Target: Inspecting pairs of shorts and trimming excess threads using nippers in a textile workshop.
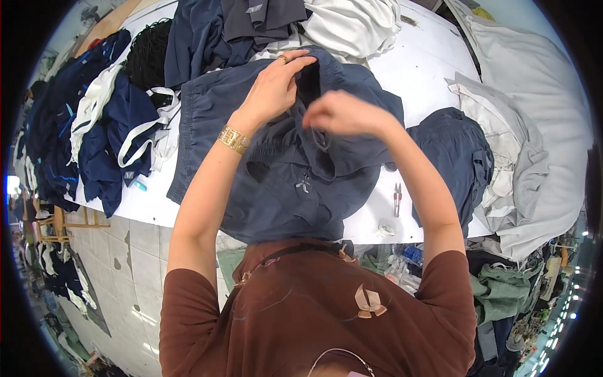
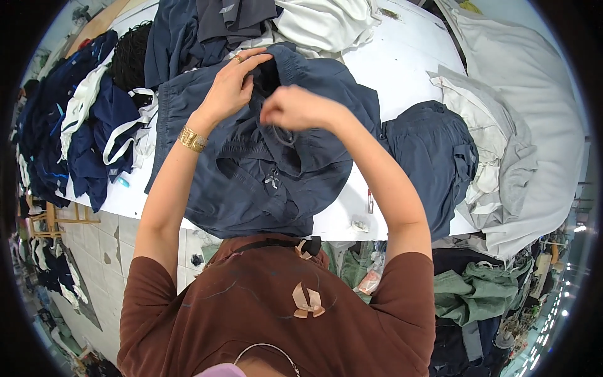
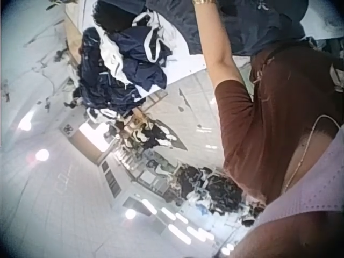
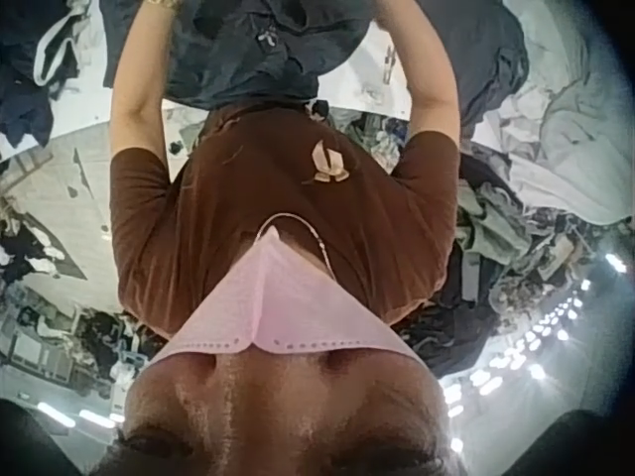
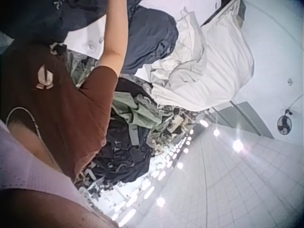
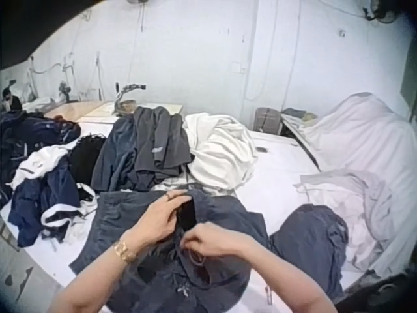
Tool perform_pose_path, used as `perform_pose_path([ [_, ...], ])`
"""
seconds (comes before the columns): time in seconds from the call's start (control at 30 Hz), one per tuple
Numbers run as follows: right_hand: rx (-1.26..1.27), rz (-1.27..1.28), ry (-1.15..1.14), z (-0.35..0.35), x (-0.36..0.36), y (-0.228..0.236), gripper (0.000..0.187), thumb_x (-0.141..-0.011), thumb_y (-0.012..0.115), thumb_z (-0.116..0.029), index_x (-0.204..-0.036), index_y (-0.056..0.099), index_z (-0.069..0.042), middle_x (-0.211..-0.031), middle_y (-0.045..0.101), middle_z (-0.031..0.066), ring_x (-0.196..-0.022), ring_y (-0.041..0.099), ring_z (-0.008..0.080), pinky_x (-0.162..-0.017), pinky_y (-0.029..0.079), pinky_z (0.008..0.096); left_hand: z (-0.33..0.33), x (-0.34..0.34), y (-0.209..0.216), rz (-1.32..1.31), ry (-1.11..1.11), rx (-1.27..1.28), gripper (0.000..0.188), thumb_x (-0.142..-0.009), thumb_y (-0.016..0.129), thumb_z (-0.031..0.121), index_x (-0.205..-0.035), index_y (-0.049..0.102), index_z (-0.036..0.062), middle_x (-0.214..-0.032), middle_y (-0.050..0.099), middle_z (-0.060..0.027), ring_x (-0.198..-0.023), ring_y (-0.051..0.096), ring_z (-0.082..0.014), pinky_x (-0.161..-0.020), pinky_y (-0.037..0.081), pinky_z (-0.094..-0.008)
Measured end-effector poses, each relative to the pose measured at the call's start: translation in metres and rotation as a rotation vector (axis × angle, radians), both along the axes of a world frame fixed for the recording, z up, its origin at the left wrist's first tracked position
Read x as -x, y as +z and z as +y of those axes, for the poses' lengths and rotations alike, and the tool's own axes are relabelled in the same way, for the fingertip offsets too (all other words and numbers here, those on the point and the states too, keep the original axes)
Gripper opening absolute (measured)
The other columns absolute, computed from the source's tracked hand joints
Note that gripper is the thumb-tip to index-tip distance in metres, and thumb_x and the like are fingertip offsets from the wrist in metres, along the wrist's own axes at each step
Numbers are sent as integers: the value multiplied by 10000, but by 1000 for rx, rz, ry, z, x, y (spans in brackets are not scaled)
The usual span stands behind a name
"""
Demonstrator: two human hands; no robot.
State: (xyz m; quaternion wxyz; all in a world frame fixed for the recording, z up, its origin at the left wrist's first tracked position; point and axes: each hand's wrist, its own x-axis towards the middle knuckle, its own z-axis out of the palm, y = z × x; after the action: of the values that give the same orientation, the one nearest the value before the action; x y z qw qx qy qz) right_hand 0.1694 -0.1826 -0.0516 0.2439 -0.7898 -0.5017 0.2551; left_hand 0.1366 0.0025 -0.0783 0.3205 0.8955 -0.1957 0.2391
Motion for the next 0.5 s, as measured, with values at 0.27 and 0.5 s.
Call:
perform_pose_path([
  [0.27, -35, -592, -690, 14, -10, -10, 243, -745, 687, -261, -778, 603, -35, -771, 637, 165, -759, 638, 321, -660, 506, 396, -1, 0, 2, -54, 15, 36, 432, -766, 458, -84, -1142, 584, 86, -1248, 542, -80, -1048, 554, -298, -891, 445, -366],
  [0.5, -742, -648, -693, -16, -87, 25, 203, -736, 578, -66, -933, 618, -37, -739, 617, 123, -663, 606, 273, -612, 474, 360, -35, 16, 12, -110, -57, 281, 363, -775, 643, 20, -1127, 577, 73, -1184, 575, -81, -1012, 592, -248, -820, 486, -315],
])
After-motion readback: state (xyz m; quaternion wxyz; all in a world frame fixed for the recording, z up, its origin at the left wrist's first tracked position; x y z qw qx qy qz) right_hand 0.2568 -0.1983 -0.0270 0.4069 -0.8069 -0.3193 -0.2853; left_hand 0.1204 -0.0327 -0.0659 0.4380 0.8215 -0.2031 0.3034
